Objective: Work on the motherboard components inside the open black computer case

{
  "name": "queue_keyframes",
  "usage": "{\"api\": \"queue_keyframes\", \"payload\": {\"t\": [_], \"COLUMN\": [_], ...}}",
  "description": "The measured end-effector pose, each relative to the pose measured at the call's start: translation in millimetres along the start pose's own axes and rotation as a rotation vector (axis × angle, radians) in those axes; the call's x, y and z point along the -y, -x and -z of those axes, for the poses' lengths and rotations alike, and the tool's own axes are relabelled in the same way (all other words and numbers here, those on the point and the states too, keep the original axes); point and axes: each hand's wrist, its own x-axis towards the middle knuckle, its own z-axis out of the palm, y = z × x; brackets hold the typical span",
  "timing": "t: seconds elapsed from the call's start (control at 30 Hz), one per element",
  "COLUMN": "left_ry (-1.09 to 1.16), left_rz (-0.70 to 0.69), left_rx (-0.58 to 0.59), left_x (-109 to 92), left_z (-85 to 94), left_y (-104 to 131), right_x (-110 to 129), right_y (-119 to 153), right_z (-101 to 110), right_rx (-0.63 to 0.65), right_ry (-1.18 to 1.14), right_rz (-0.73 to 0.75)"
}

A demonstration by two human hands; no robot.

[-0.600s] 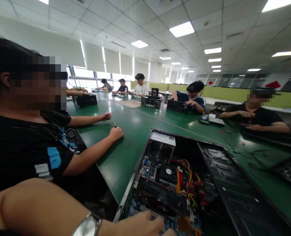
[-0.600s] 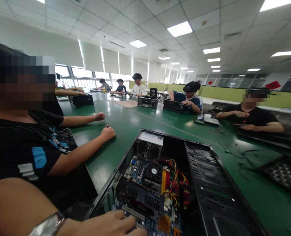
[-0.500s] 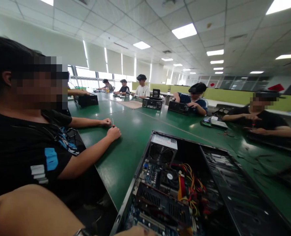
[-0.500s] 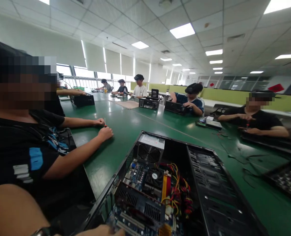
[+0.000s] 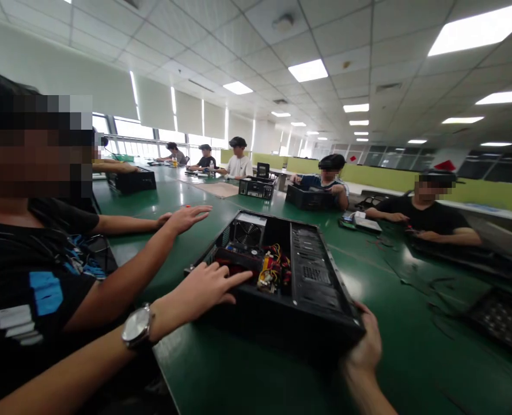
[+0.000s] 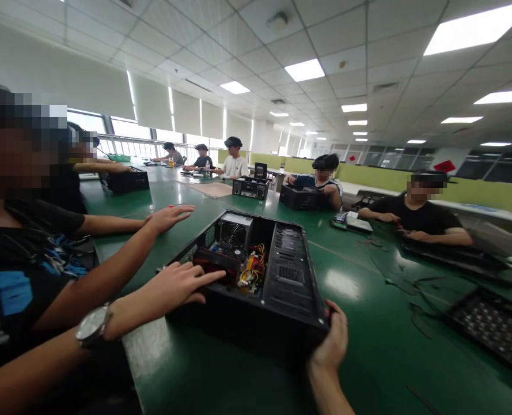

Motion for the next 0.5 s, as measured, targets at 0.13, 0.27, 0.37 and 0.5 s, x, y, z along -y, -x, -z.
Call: {"api": "queue_keyframes", "payload": {"t": [0.13,0.27,0.37,0.5], "left_ry": [-0.126,-0.013,0.141,0.308], "left_rz": [0.156,0.028,-0.096,-0.172], "left_rx": [-0.311,-0.476,-0.534,-0.605], "left_x": [28,-5,-43,-68], "left_z": [-36.7,-43.2,-44.6,-62.4], "left_y": [-11,-30,-47,-65], "right_x": [-3,-4,-6,-20], "right_y": [-22,-43,-53,-47], "right_z": [-115,-196,-223,-199], "right_rx": [-0.089,-0.062,0.012,0.155], "right_ry": [0.030,0.106,0.170,0.252], "right_rz": [-0.061,-0.057,-0.026,0.043]}}
